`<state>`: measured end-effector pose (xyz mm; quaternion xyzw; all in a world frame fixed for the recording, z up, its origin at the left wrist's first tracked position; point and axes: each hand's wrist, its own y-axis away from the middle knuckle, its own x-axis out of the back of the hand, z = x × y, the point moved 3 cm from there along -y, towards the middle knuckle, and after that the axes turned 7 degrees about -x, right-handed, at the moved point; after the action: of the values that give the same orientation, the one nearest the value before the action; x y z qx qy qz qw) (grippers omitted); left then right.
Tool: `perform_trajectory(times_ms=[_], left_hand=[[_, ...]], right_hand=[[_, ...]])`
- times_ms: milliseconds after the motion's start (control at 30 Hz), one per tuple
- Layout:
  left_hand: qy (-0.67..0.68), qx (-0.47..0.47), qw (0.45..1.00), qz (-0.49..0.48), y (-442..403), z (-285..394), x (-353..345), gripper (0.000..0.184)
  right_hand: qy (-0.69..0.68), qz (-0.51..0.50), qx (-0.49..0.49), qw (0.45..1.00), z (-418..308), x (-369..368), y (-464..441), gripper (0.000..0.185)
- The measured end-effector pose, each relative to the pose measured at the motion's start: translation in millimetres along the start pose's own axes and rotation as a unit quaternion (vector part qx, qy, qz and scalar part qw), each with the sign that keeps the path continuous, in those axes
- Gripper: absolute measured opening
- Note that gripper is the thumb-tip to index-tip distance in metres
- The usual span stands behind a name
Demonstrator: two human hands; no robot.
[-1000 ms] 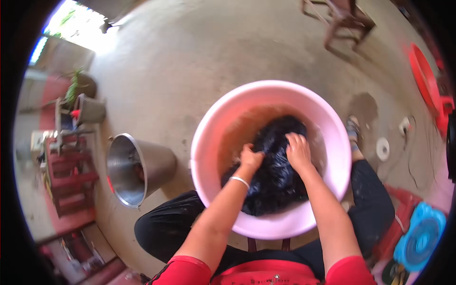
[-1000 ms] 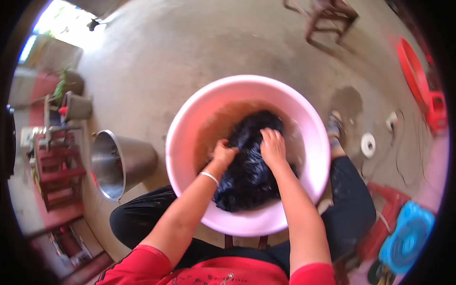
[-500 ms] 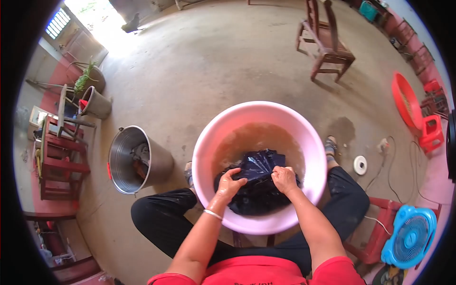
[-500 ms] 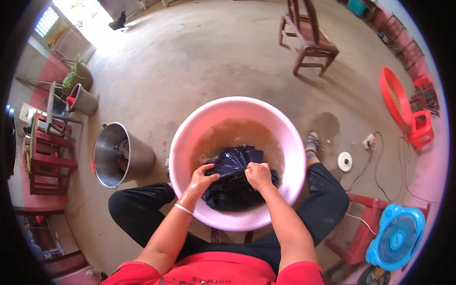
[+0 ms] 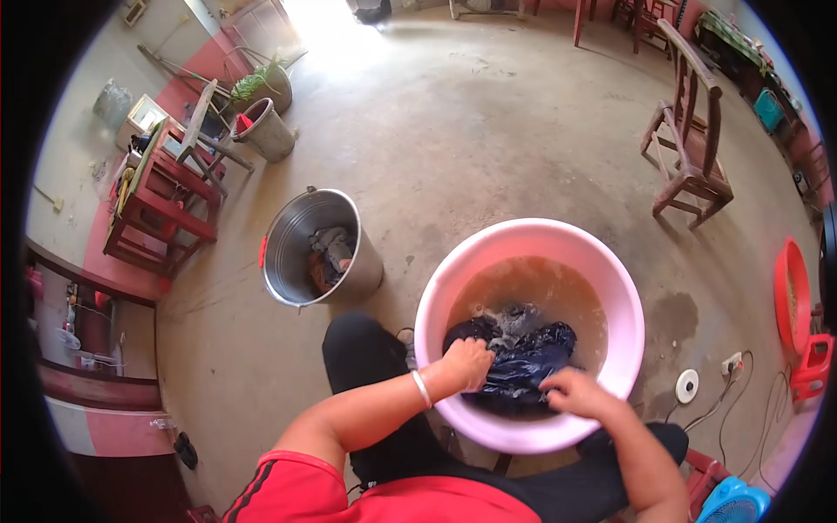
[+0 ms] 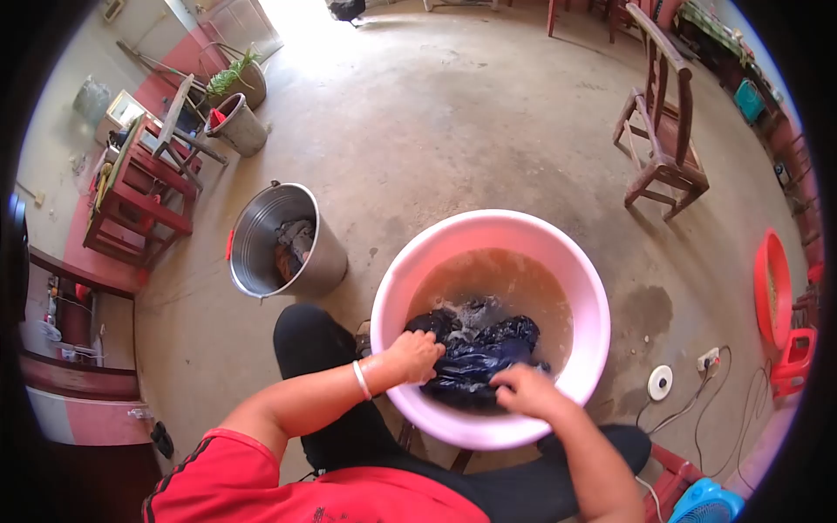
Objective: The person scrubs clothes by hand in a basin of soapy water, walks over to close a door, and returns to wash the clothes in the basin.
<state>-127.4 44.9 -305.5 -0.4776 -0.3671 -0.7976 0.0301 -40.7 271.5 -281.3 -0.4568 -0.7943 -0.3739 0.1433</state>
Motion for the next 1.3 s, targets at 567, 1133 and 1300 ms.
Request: perform_trajectory(times_ms=[567, 1133, 1300], left_hand=[[0.242, -0.132, 0.954, -0.120, -58, 50, 8, 0.039], [0.499, 0.339, 0.794, 0.073, 294, -130, 212, 0.029], [0.563, 0.383, 0.731, 0.035, 401, -161, 212, 0.026]], right_hand=[[-0.351, -0.249, -0.209, 0.878, 119, -53, -23, 0.026], [0.110, -0.273, -0.335, 0.895, -207, 225, 87, 0.053], [0.023, 0.013, -0.335, 0.942, -254, 328, 47, 0.023]])
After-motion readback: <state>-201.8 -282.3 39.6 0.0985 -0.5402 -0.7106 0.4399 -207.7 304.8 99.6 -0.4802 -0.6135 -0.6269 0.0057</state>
